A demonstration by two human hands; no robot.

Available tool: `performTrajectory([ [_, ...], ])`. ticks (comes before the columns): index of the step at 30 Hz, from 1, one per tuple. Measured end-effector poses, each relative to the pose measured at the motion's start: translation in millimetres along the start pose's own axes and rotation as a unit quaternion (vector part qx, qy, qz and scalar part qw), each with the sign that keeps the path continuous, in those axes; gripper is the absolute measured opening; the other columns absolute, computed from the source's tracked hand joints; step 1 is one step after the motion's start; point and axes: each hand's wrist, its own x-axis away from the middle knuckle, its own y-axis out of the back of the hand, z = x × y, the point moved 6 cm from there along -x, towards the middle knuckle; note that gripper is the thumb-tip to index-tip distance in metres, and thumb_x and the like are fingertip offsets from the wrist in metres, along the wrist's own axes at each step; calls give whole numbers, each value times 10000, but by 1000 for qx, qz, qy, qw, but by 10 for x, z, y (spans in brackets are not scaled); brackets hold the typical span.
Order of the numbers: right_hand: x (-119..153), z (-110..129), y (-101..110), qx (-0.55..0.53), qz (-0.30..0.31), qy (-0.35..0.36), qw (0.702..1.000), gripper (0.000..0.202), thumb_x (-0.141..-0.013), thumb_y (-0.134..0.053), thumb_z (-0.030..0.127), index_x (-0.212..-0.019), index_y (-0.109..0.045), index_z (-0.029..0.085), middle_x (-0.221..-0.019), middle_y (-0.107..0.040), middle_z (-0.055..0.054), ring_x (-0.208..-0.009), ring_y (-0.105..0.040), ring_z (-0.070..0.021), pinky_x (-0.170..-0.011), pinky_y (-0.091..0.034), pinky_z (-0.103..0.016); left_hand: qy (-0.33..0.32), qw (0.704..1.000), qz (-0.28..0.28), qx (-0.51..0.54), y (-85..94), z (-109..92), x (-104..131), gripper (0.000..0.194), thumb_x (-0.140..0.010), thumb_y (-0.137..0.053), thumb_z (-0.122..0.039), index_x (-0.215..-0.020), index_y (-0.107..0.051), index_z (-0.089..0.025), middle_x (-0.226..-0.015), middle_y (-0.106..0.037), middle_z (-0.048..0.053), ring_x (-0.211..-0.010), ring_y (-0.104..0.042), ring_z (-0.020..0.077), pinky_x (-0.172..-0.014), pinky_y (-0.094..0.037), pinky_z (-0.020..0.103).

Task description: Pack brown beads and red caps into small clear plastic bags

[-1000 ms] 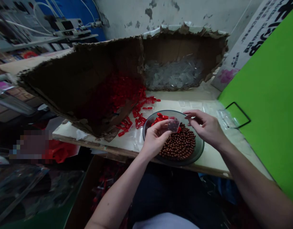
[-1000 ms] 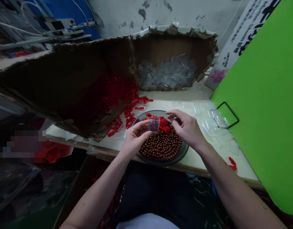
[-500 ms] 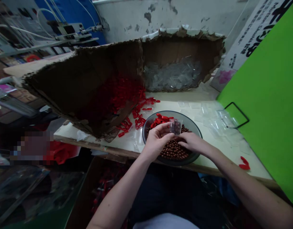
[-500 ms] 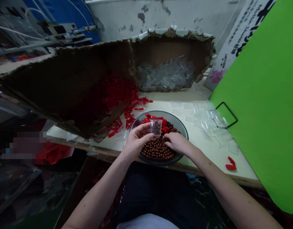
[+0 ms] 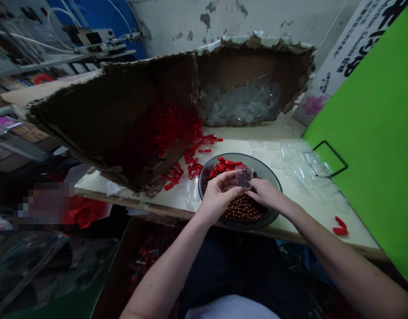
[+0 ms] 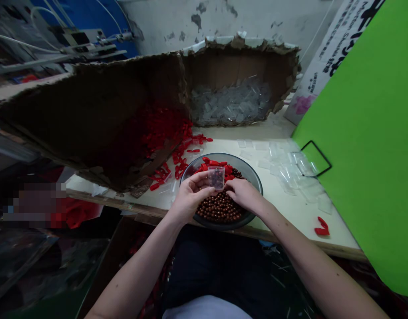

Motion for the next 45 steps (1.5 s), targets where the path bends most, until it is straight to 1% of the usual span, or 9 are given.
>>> performTrajectory([
  [6, -51, -6, -51, 8, -1, 2, 1000, 204, -857, -514, 253, -951, -681, 184, -981, -712, -97, -919, -653, -243, -813, -473, -326, -6, 1000, -5, 13, 19, -28, 4, 417, -656, -761, -187, -1059, -658, -147, -941, -734, 76, -874, -690, 194, -875, -538, 362],
  [13, -41, 75, -251, 3, 65, 33, 997, 279, -774, -637, 200, -1050, -674, 216, -1081, -705, -86, -1051, -628, -262, -906, -454, -343, 3, 1000, -13, 13, 30, -7, 8, 411, -647, -770, -192, -1042, -663, -150, -944, -733, 70, -876, -684, 199, -857, -544, 365],
  [22, -41, 81, -197, -20, 61, 25, 998, 268, -741, -629, 140, -987, -693, 227, -998, -732, -64, -962, -664, -259, -860, -478, -344, -1, 1000, -18, 3, 74, -16, 8, 424, -657, -760, -205, -1065, -657, -160, -952, -728, 71, -902, -678, 211, -872, -534, 383],
  [30, -24, 101, -202, -13, 61, 35, 997, 156, -771, -603, 167, -863, -716, 222, -924, -735, -79, -978, -650, -279, -873, -470, -366, 3, 1000, 11, -25, -37, -26, 46, 377, -684, -720, -159, -1054, -650, -147, -956, -724, 72, -890, -669, 177, -887, -513, 327],
  [33, -12, 71, -79, -42, 29, 27, 998, 145, -794, -586, 193, -871, -708, 208, -931, -729, -84, -938, -653, -268, -844, -479, -363, -6, 998, 13, -57, -31, -22, 59, 378, -704, -695, -145, -1078, -641, -141, -994, -716, 84, -913, -664, 177, -895, -503, 316],
  [36, 62, 41, 273, -141, -80, -1, 987, 165, -844, -565, 292, -907, -691, 206, -919, -718, -63, -857, -655, -228, -790, -492, -344, -5, 997, 16, -78, -3, -6, 63, 376, -715, -676, -134, -1089, -637, -138, -1014, -711, 90, -941, -659, 181, -914, -493, 315],
  [40, 242, 148, 764, -333, -218, -11, 917, 217, -823, -622, 405, -897, -675, 208, -854, -703, -31, -779, -647, -177, -724, -510, -293, 6, 996, 13, -91, 9, 25, 58, 367, -717, -671, -134, -1084, -644, -135, -1005, -710, 89, -930, -656, 183, -903, -494, 318],
  [42, 280, 274, 852, -365, -212, 10, 906, 201, -811, -646, 396, -885, -685, 213, -854, -703, -27, -783, -647, -168, -730, -513, -283, 7, 995, 23, -93, -21, 38, 55, 370, -720, -670, -135, -1089, -645, -137, -997, -711, 85, -921, -656, 183, -892, -495, 316],
  [45, 288, 385, 837, -353, -188, 31, 916, 194, -822, -643, 386, -908, -706, 224, -904, -709, -31, -830, -651, -171, -772, -515, -296, 8, 995, 38, -89, -59, 61, 52, 366, -722, -669, -139, -1088, -650, -142, -979, -713, 79, -916, -657, 186, -886, -496, 319],
])
